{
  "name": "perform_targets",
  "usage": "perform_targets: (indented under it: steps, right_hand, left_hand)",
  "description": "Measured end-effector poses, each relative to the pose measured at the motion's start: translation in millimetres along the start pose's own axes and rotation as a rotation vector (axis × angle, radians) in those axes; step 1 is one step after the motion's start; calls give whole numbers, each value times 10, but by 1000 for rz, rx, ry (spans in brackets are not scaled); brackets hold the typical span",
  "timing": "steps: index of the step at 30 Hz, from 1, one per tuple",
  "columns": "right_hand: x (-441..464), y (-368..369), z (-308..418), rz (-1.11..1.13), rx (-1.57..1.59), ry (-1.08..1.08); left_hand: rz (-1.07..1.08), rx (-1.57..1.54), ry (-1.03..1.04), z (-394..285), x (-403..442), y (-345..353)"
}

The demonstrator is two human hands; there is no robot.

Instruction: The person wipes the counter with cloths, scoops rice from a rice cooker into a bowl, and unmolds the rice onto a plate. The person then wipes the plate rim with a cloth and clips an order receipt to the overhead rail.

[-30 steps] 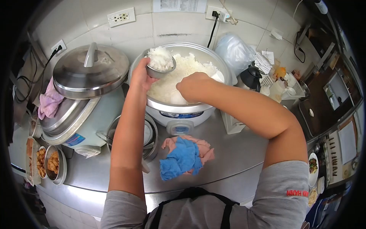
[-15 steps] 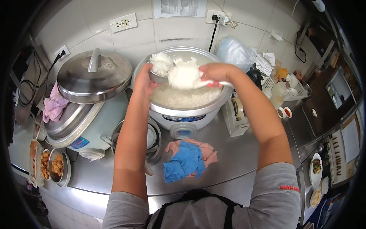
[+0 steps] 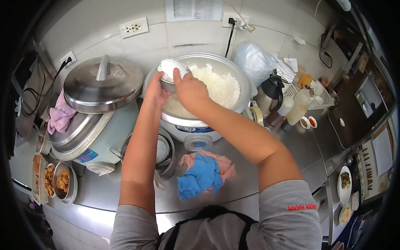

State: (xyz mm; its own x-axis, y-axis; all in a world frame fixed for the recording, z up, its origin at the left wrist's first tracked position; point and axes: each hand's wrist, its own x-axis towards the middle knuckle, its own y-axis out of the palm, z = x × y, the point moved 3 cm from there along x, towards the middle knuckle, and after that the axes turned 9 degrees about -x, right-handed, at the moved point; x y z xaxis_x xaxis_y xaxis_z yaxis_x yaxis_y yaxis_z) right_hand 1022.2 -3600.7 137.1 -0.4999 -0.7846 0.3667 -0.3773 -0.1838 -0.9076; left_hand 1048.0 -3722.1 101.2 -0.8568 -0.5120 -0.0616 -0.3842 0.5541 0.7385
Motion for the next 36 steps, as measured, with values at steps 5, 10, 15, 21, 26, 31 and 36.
perform_targets:
  steps: [5,10,15,21,26,31,36]
  right_hand:
    - [155,-274,-720,-5,204,158]
    - [-43,-431,-630,94,215,43]
    - [31,-290,-443,218,386,111]
    - [150,-35,-377,213,427,68]
    - [206,-50,-501,233,610,-16]
    - [180,-348,-924,377,815,315]
    - [193,-242,-623,402,714,162]
  left_hand:
    - [-1,-38,46,-35,-97,109]
    - [74,-48,42,2,-60,74]
    - [50,-5,56,12,-34,21]
    - [-31,133,112,-2,-29,-19]
    - [-10,53,101,16,36,-40]
    - [28,3,70,-6,-79,81]
    - [70,-21,80,23,-88,57]
